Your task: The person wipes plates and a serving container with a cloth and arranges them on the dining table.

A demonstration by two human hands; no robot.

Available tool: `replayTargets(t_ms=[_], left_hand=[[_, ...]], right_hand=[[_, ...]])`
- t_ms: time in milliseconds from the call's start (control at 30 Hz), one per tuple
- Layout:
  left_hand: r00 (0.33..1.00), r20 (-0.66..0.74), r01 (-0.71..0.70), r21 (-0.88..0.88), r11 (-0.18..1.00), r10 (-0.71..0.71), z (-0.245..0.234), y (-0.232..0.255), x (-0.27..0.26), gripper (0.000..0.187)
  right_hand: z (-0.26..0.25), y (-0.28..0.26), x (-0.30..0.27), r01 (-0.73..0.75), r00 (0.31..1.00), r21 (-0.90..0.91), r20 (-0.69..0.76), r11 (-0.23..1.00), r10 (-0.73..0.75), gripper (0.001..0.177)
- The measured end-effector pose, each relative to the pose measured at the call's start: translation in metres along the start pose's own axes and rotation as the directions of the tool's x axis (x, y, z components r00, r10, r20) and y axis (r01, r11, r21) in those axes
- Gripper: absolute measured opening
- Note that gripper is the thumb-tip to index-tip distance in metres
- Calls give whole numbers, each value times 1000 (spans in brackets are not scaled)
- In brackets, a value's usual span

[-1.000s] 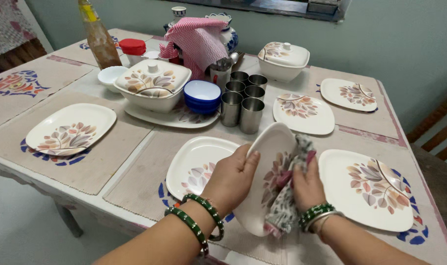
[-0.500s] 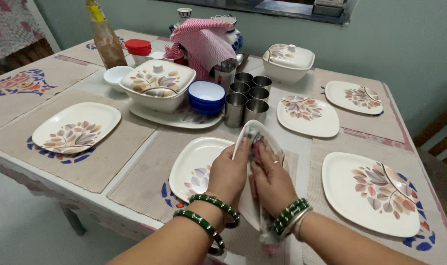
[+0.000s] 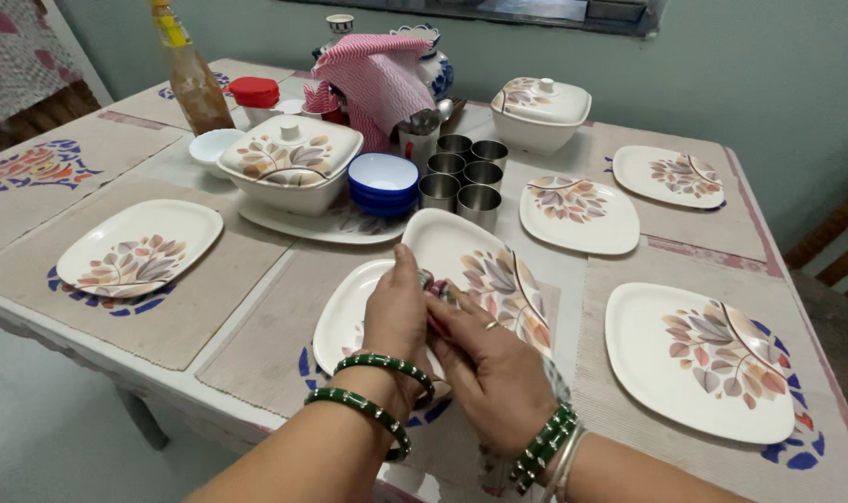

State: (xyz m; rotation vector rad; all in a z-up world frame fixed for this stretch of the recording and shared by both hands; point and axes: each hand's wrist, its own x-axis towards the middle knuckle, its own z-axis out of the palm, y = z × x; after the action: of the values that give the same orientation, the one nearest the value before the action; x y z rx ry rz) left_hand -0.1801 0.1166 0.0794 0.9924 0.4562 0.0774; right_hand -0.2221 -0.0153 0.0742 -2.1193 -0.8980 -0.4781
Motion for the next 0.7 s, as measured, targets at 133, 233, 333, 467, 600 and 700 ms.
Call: replayTargets(t_ms=[133,233,333,467,600,700], left_hand=[[989,6,144,63,988,-145,1,-9,-17,74],[995,84,-69,73,995,63,8,-23,-12,66],[998,55,37,38,999,-39,7,-26,-12,64],[993,-6,115,-37,993,-115,2,-13,-13,62],[998,-64,24,12,1000,-23,-4,-7,-10,64],[993,-89,74,-3,997,-74,-8,-4,-7,63]], right_hand=[[-1,16,22,-445,856,-31,281,895,435,51],[-4,52,38,-256,964,-4,72,967,256,49],[-10,85,42,-297,947,-209,56,932,315,48],[-18,112,25,-499,830,-261,132,826,543,54],[-16,86,0,-395,876,-342,139,853,462,58],[-15,40,-12,-490,775,-233,324,840,542,62]])
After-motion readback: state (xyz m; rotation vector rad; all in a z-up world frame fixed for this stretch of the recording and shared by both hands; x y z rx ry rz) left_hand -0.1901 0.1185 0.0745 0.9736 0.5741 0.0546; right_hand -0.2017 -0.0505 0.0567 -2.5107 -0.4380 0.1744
